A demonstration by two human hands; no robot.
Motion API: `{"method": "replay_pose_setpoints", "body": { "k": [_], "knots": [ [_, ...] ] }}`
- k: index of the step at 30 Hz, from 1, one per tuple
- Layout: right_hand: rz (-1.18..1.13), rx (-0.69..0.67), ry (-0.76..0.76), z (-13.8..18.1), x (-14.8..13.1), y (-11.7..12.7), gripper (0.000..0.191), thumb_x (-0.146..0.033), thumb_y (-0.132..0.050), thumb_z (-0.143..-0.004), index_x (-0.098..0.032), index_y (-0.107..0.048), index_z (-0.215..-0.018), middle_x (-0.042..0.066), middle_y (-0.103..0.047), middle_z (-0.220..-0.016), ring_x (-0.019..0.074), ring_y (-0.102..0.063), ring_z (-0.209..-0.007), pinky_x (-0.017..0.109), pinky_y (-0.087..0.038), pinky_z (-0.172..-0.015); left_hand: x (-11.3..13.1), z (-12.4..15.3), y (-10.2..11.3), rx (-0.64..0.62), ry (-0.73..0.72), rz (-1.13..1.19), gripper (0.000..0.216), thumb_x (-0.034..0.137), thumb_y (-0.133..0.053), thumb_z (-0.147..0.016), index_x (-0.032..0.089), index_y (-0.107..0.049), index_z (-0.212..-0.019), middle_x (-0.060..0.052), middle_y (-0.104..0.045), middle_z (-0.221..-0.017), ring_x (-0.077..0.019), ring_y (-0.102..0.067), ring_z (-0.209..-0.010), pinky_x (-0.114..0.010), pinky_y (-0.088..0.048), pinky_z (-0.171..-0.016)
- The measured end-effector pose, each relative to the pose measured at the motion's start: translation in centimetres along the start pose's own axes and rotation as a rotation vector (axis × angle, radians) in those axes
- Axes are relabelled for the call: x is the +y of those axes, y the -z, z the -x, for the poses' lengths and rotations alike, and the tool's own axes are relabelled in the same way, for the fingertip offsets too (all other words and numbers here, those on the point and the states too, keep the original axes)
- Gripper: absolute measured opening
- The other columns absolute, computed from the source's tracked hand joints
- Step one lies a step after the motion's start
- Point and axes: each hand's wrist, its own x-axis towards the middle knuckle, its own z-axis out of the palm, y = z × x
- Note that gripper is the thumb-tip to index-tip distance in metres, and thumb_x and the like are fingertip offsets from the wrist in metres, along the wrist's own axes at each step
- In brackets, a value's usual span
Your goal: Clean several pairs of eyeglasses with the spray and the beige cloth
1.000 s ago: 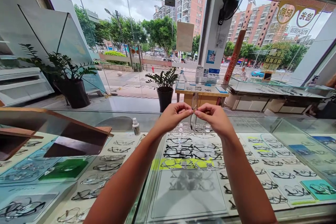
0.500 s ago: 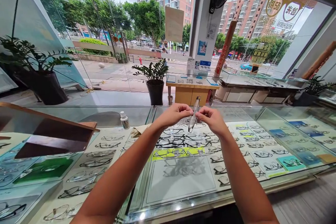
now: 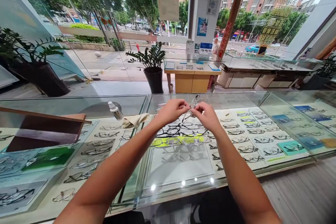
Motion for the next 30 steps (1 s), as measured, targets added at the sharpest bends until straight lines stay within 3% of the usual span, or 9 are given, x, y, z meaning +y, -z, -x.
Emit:
{"method": "replay_pose_setpoints", "body": {
  "k": [2, 5, 7, 9, 17, 26, 30],
  "knots": [
    [0.021, 0.075, -0.024, -0.3, 1.0, 0.5, 0.039, -0.053, -0.073, -0.09, -0.022, -0.061, -0.069, -0.001, -0.059, -0.075, 0.0162, -0.051, -0.07, 0.031, -0.039, -0.068, -0.4, -0.2, -0.1, 0.008, -0.013, -0.1, 0.027, 0.041, -0.06, -0.094, 0.018, -0.074, -0.09, 0.0, -0.058, -0.07, -0.0158, -0.049, -0.065, -0.029, -0.027, -0.06],
    [-0.052, 0.403, -0.083, -1.1, 2.7, 1.9, 0.054, -0.058, -0.065, -0.094, -0.025, -0.039, -0.06, -0.005, -0.037, -0.06, 0.014, -0.034, -0.06, 0.031, -0.03, -0.06, -0.7, -0.8, -0.3, -0.023, -0.069, -0.337, 0.024, 0.037, -0.06, -0.095, 0.019, -0.075, -0.094, -0.003, -0.069, -0.082, -0.018, -0.057, -0.072, -0.03, -0.031, -0.063],
    [-0.068, 0.59, -0.139, -1.6, 3.7, 2.7, 0.06, -0.057, -0.06, -0.097, -0.026, -0.025, -0.059, -0.006, -0.023, -0.058, 0.0136, -0.023, -0.057, 0.033, -0.023, -0.057, -0.3, -1.6, -0.9, -0.091, -0.098, -0.5, 0.022, 0.034, -0.06, -0.096, 0.02, -0.076, -0.098, -0.006, -0.075, -0.093, -0.0206, -0.064, -0.081, -0.029, -0.036, -0.067],
    [-0.065, 0.672, -0.199, -2.0, 4.6, 3.3, 0.062, -0.057, -0.056, -0.099, -0.027, -0.019, -0.059, -0.005, -0.017, -0.058, 0.0137, -0.018, -0.057, 0.035, -0.018, -0.056, 0.5, -2.6, -2.0, -0.171, -0.123, -0.631, 0.021, 0.03, -0.058, -0.097, 0.02, -0.076, -0.102, -0.009, -0.078, -0.101, -0.0236, -0.068, -0.089, -0.03, -0.041, -0.071],
    [-0.089, 0.662, -0.272, -2.5, 5.8, 3.5, 0.063, -0.06, -0.053, -0.1, -0.028, -0.019, -0.057, -0.004, -0.018, -0.057, 0.0135, -0.017, -0.055, 0.036, -0.016, -0.052, 3.4, -6.0, -7.0, -0.436, -0.133, -0.916, 0.025, 0.02, -0.056, -0.094, 0.016, -0.08, -0.099, -0.016, -0.08, -0.105, -0.03, -0.074, -0.094, -0.035, -0.05, -0.078],
    [-0.198, 0.593, -0.254, -2.4, 5.2, 3.5, 0.066, -0.056, -0.057, -0.1, -0.028, -0.017, -0.057, -0.004, -0.016, -0.058, 0.0136, -0.016, -0.056, 0.036, -0.015, -0.054, 2.5, -6.1, -8.1, -0.494, -0.087, -0.967, 0.027, 0.016, -0.056, -0.09, 0.016, -0.082, -0.098, -0.016, -0.08, -0.1, -0.0314, -0.075, -0.093, -0.036, -0.052, -0.077],
    [-0.169, 0.628, -0.214, -2.3, 5.0, 3.3, 0.064, -0.056, -0.054, -0.102, -0.028, -0.017, -0.058, -0.003, -0.018, -0.058, 0.0148, -0.017, -0.058, 0.035, -0.018, -0.054, 2.0, -6.1, -8.2, -0.501, -0.053, -0.98, 0.028, 0.015, -0.056, -0.09, 0.017, -0.082, -0.099, -0.017, -0.08, -0.101, -0.0305, -0.075, -0.092, -0.037, -0.053, -0.08]
  ]
}}
